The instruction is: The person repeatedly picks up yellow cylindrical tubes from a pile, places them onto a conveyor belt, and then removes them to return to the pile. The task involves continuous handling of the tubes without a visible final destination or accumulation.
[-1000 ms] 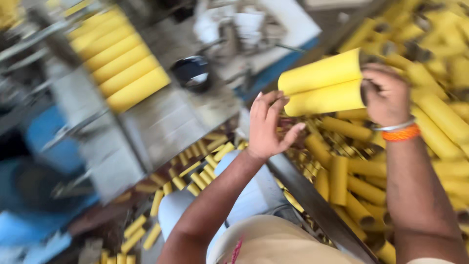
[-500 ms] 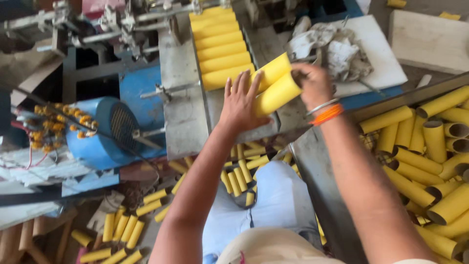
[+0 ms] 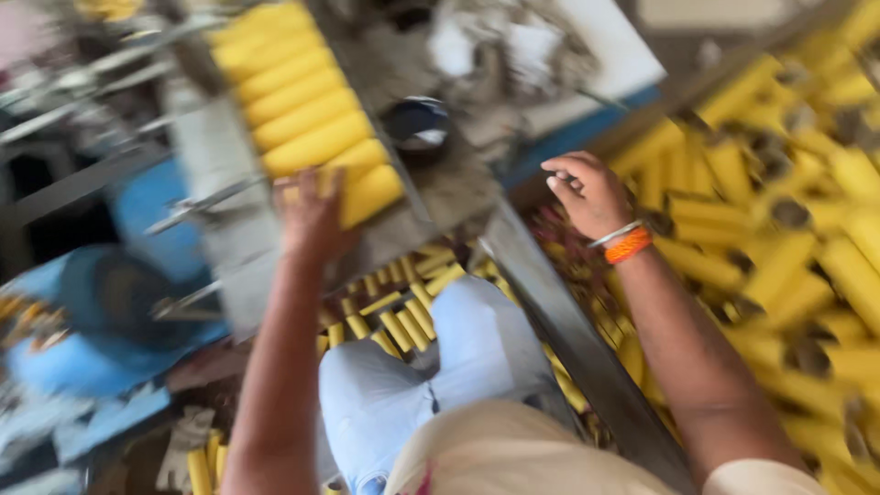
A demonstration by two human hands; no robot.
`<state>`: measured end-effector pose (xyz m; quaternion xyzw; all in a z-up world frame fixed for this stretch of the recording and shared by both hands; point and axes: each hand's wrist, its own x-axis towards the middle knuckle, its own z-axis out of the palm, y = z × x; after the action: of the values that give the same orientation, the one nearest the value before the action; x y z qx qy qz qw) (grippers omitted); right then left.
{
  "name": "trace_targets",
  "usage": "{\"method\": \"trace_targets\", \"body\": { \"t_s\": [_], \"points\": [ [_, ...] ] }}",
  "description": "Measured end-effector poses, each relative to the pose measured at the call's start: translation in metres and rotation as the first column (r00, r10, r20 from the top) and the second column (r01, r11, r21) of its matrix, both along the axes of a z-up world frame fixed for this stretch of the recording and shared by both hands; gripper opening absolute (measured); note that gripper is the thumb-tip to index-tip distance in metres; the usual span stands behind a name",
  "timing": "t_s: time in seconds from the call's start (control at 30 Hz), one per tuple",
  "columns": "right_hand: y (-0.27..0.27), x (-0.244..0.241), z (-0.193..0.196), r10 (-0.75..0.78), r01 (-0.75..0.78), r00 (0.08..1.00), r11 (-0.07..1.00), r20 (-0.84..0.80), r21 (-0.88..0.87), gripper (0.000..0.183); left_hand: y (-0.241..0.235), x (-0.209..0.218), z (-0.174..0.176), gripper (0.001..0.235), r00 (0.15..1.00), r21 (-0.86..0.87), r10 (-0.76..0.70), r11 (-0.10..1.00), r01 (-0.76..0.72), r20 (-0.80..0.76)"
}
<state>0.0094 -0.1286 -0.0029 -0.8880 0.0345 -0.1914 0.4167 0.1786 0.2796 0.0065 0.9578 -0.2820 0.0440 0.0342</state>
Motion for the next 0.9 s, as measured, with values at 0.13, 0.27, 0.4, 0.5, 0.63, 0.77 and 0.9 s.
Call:
{"method": "trace_targets", "body": {
  "t_s": [0.13,0.27,0.4,0.5,0.63,0.77,0.9],
  "points": [
    [-0.093,-0.111,-0.043,-0.298,0.299,0.898,0.953,-0.325,-0.05,0.03,-0.031,-0.037,0.033,0.09,0.993,-0.286,-0.115,0.951,0.118,0.029],
    [-0.141,-0.185,-0.11,-0.431,0.49,0.635,0.866,-0.641,-0.098,0.038,-0.129,-0.096,0.041,0.067,0.916,-0.585,-0.398,0.734,0.346,0.043],
    [-0.12,-0.172,-0.193,-0.283,0.045,0.834,0.89,-0.473,-0.453,0.051,-0.237,-0.152,0.023,0.048,0.677,-0.652,-0.733,0.545,0.528,-0.065],
    [-0.09,-0.154,-0.231,-0.135,-0.252,0.84,0.761,-0.526,-0.598,0.054,-0.287,-0.173,0.0,0.067,0.61,-0.236,-0.618,0.772,0.59,-0.497],
    [-0.099,-0.128,-0.237,-0.22,-0.358,0.669,0.742,-0.71,-0.567,0.042,-0.292,-0.168,-0.029,0.045,0.649,-0.01,-0.487,0.804,0.595,-0.585],
    [-0.135,-0.097,-0.232,-0.32,-0.327,0.558,0.763,-0.766,-0.557,0.06,-0.291,-0.166,-0.044,0.038,0.685,-0.111,-0.562,0.804,0.584,-0.463],
    [-0.149,-0.08,-0.248,-0.391,-0.179,0.409,0.852,-0.825,-0.493,0.055,-0.299,-0.165,-0.052,0.024,0.719,-0.121,-0.647,0.759,0.64,-0.252]
  ]
}}
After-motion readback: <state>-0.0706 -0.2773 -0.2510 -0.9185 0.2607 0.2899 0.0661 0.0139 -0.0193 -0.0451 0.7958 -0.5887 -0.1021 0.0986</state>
